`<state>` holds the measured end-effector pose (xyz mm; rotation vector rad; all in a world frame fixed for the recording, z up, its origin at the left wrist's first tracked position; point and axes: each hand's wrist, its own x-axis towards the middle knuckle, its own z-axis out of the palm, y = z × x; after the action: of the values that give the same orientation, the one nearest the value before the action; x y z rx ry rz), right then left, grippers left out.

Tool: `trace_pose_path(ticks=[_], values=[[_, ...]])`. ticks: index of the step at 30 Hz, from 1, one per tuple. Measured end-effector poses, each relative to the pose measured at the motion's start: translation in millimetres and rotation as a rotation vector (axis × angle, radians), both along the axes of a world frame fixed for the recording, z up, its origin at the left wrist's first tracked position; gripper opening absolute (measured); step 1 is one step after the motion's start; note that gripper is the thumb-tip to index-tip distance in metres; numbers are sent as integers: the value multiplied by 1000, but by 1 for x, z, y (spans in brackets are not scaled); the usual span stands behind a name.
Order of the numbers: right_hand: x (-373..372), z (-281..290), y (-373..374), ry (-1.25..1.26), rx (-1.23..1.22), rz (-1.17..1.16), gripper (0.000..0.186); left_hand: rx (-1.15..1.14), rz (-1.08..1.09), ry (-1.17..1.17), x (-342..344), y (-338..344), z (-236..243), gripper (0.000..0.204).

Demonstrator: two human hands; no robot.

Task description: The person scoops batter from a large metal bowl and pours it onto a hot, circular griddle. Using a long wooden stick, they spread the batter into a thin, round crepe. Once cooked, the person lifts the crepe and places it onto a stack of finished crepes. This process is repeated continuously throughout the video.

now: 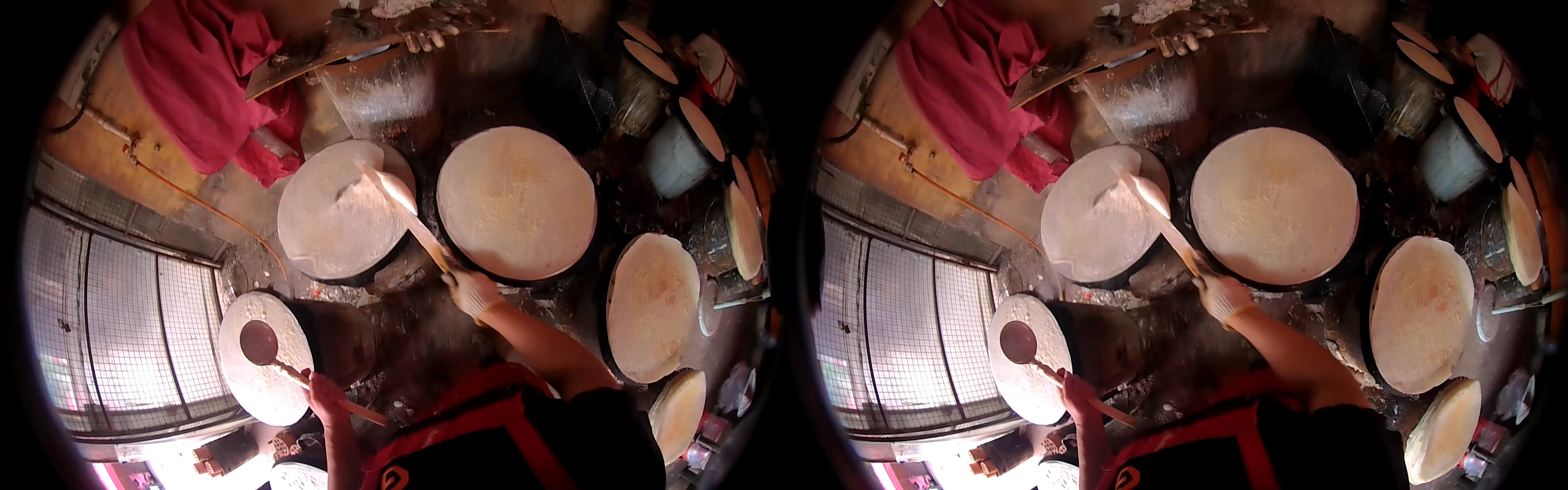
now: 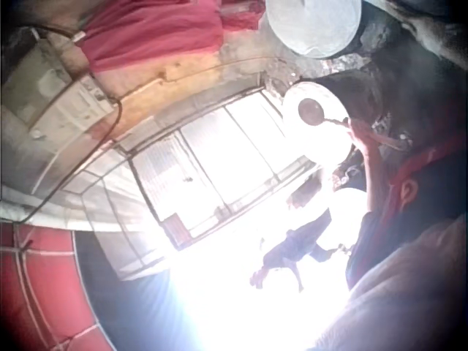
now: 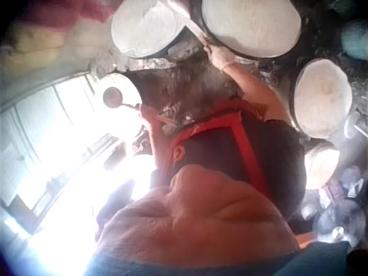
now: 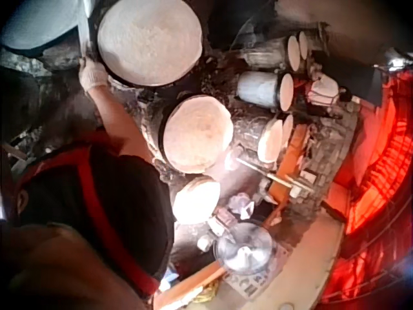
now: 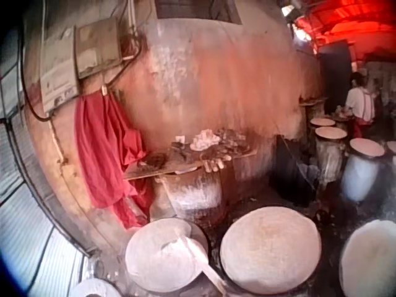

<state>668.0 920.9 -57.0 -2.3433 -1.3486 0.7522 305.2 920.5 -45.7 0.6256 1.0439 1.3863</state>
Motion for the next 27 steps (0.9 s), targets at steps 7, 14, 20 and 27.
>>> trace_pose_path(ticks=[7, 14, 20, 27], values=[[11, 11, 165, 464, -10, -203, 51, -83, -150, -23, 40, 13, 11, 25], [-10, -54, 100, 606, 521, -92, 38, -137, -232, -20, 51, 24, 23, 19], [-36, 9, 81, 665, 49, -74, 41, -232, -263, 87, 83, 45, 47, 19], [-37, -8, 76, 463, 169, -83, 33, -346, -298, 140, 103, 83, 49, 11]])
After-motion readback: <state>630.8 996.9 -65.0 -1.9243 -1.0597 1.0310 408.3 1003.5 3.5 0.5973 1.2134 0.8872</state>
